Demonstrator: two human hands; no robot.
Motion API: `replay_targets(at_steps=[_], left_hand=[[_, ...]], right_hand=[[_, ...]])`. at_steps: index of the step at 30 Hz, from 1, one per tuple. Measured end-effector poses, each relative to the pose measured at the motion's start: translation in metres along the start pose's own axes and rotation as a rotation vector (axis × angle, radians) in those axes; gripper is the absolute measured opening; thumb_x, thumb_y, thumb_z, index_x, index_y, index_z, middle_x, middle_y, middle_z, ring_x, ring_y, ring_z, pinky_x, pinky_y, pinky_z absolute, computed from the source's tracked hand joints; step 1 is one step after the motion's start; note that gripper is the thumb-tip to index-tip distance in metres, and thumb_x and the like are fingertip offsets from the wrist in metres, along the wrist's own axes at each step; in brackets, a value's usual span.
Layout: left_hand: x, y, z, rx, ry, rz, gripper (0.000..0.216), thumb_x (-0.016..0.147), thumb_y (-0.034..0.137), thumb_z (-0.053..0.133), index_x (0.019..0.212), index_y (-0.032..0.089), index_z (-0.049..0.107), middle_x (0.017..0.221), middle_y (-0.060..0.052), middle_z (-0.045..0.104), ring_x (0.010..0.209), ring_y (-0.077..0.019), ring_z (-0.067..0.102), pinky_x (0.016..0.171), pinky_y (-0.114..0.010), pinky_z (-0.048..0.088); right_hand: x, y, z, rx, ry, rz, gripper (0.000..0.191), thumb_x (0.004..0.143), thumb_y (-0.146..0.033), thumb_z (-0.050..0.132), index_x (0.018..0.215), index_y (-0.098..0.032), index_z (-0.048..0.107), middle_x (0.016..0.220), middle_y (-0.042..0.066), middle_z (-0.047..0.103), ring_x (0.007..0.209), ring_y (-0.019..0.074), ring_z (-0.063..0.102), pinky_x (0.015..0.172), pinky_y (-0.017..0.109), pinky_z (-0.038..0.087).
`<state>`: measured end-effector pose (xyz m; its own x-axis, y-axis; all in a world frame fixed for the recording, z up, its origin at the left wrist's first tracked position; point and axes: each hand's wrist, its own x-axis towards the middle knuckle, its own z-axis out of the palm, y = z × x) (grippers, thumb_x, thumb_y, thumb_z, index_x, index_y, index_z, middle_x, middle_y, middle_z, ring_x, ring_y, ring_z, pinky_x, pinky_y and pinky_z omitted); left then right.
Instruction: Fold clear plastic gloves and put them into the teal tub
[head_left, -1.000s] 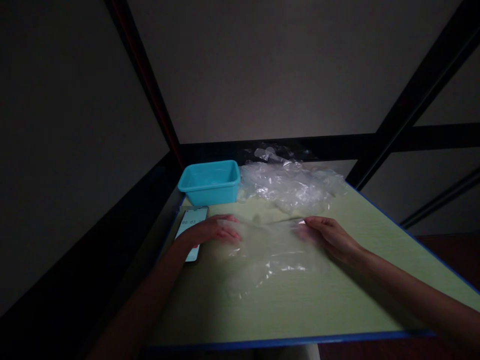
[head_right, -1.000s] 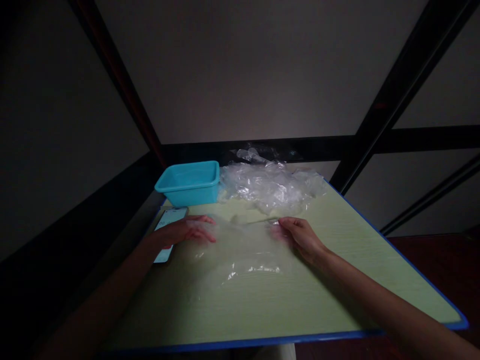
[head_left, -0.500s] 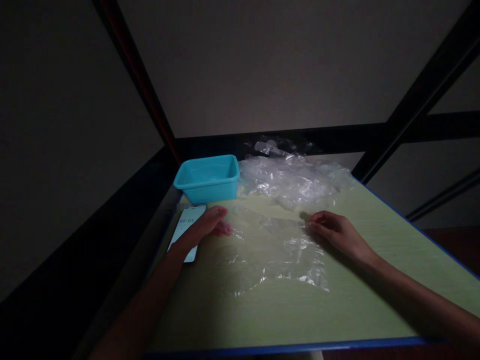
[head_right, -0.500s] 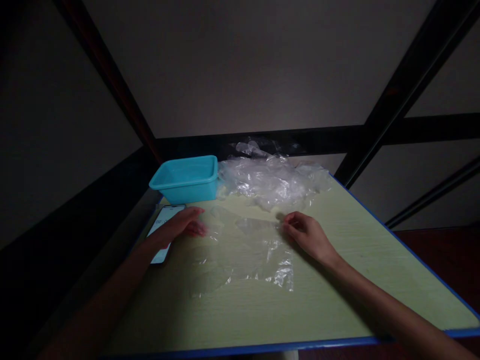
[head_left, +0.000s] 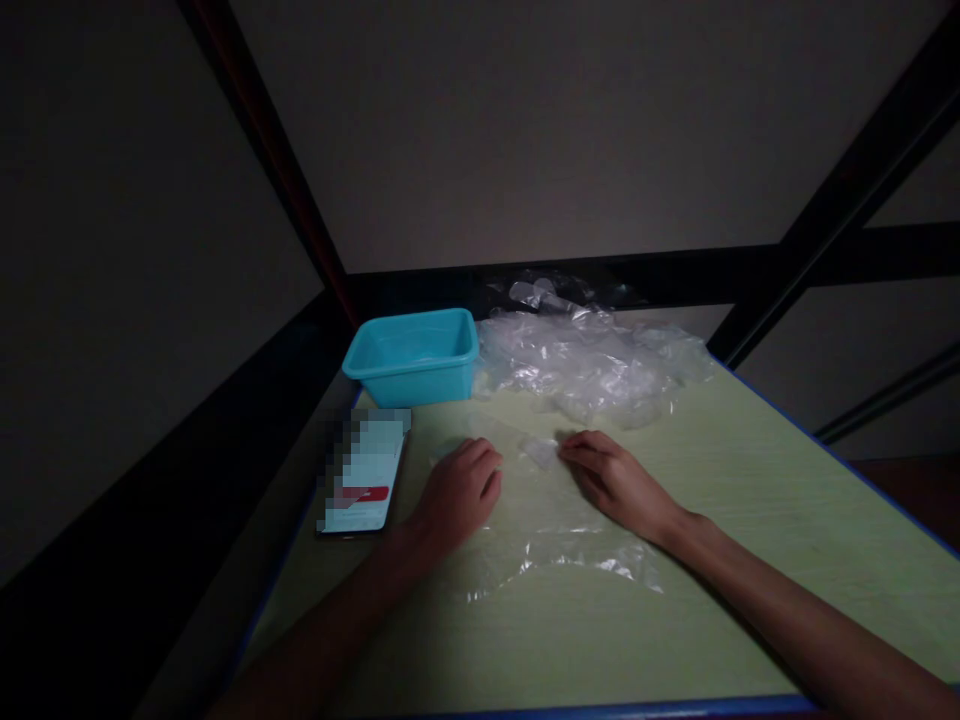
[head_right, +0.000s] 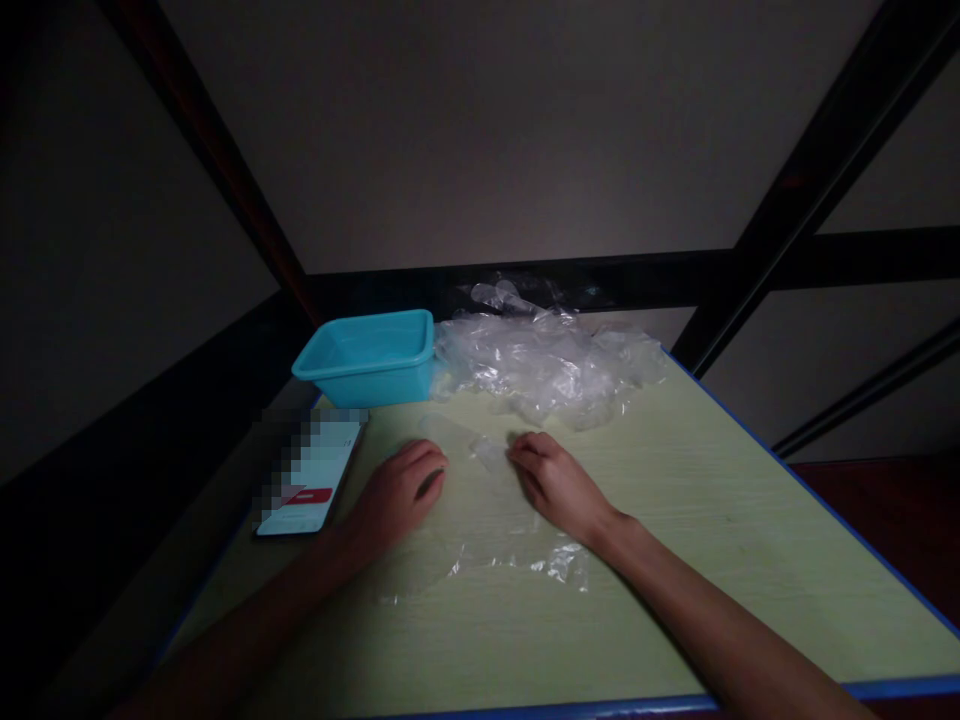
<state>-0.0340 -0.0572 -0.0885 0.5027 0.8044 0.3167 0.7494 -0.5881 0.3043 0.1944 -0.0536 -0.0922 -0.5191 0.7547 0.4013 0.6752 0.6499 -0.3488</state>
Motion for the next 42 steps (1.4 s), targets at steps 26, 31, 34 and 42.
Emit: replay_targets(at_steps=[26,31,34,42], left_hand=[[-0.001,-0.001,0.003,-0.037,-0.003,-0.036,0.017,0.078,0.007,0.046,0.084,0.016,0.058,0.088,-0.007,0.061,0.085,-0.0203,0.057,0.077,-0.033,0.047],[0.022,0.002,-0.005,-0.26,-0.054,0.013,0.04,0.074,0.007,0.051,0.112,0.018,0.052,0.118,-0.009,0.057,0.112,-0.0225,0.05,0.098,-0.039,0.039],[0.045,0.001,-0.007,-0.446,-0.225,0.035,0.053,0.07,0.007,0.058,0.121,0.019,0.049,0.129,-0.007,0.051,0.122,-0.0244,0.043,0.105,-0.038,0.03],[0.09,-0.004,0.02,-0.62,-0.312,-0.043,0.02,0.062,0.005,0.06,0.08,0.012,0.064,0.063,0.003,0.059,0.064,-0.0142,0.056,0.063,-0.024,0.045]], right_hand=[[-0.001,0.0,-0.002,0.001,-0.087,-0.131,0.048,0.08,0.001,0.036,0.124,-0.009,0.05,0.124,0.018,0.055,0.116,0.0241,0.051,0.094,0.043,0.046],[-0.001,0.002,-0.003,0.051,-0.053,-0.006,0.036,0.081,-0.007,0.039,0.113,-0.011,0.053,0.108,0.016,0.064,0.096,0.0242,0.062,0.081,0.041,0.052],[-0.003,0.002,-0.002,0.057,-0.035,0.07,0.033,0.08,-0.007,0.039,0.109,-0.013,0.052,0.1,0.014,0.066,0.087,0.0231,0.064,0.075,0.039,0.053],[-0.006,-0.002,-0.003,0.017,0.247,-0.244,0.023,0.079,-0.006,0.036,0.09,-0.016,0.053,0.077,0.009,0.064,0.071,0.0188,0.059,0.061,0.03,0.05]])
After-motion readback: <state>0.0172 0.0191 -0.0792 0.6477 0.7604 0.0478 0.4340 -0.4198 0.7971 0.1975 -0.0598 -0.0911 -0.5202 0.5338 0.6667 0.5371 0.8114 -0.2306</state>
